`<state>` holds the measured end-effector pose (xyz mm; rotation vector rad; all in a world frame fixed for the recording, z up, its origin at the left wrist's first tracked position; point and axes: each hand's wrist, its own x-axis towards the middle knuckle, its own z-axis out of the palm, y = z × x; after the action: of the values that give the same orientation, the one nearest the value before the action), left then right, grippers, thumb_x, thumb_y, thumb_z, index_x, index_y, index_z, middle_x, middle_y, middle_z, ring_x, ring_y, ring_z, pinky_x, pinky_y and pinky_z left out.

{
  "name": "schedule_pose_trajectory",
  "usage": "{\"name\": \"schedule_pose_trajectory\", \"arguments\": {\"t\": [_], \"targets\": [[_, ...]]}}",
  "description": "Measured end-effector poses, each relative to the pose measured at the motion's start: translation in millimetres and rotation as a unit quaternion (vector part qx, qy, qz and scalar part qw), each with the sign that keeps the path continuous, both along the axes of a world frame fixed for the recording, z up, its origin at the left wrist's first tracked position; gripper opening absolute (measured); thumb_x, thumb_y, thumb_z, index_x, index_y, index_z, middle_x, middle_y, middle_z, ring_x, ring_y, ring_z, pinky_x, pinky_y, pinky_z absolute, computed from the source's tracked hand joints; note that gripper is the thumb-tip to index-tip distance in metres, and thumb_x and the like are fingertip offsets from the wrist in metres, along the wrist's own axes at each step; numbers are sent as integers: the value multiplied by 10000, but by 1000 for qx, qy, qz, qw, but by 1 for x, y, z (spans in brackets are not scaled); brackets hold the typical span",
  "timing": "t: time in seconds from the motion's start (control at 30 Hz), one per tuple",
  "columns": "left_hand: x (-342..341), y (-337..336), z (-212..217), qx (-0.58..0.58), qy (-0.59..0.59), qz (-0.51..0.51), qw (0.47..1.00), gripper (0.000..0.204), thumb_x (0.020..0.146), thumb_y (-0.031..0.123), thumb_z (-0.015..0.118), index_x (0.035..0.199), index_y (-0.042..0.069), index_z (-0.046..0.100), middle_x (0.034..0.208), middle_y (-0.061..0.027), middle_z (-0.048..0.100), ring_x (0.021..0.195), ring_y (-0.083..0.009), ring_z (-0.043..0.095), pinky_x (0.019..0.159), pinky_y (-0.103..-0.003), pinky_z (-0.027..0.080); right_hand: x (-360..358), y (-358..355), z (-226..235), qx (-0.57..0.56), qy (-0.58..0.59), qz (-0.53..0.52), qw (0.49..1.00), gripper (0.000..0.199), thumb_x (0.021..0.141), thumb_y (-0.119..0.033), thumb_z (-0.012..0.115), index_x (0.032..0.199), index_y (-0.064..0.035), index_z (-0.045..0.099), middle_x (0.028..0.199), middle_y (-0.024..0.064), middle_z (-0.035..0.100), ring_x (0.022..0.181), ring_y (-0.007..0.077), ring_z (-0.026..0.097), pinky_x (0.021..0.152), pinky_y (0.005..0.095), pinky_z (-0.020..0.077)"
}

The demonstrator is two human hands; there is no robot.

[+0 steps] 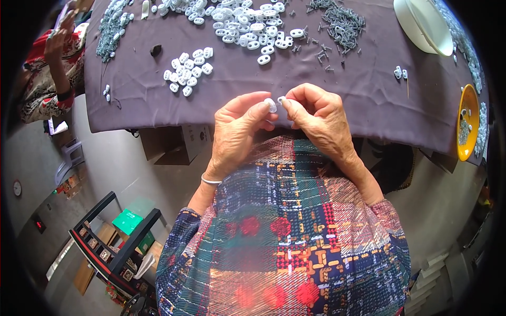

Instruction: The person gathers plastic pieces and springs on the table, then assembles plastic cord locks by inserting springs into the plastic parts by hand.

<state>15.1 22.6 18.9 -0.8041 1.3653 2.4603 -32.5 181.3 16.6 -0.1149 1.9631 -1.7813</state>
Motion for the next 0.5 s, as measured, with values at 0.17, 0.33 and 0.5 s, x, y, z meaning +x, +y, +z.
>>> {"name": "schedule_pose_trajectory", "arguments": {"t": [0.17, 0.33, 0.5], "targets": [[1, -1, -1, 6, 0, -5, 1000, 180, 835, 42, 617, 1006, -5, 591, 868, -81, 641, 725, -146, 633, 604, -230, 520, 0, 0, -2, -9, 1, 0, 1000, 122, 845, -120, 625, 855, -2, 600, 703, -23, 577, 581, 28, 505, 511, 174, 419], [2, -2, -1, 52, -3, -1, 999, 158, 833, 45, 620, 981, -4, 590, 880, -85, 640, 742, -148, 633, 599, -226, 519, -1, 0, -1, 0, -12, 11, 1000, 133, 849, -132, 622, 855, -1, 604, 706, -20, 580, 590, 28, 506, 517, 177, 426], [2, -3, -1, 44, -9, -5, 999, 147, 834, 44, 618, 971, -4, 594, 881, -87, 640, 743, -149, 632, 590, -223, 512, -2, 1, -1, 4, -20, 21, 1000, 136, 852, -134, 618, 858, 1, 608, 706, -15, 583, 592, 31, 509, 517, 178, 429]]}}
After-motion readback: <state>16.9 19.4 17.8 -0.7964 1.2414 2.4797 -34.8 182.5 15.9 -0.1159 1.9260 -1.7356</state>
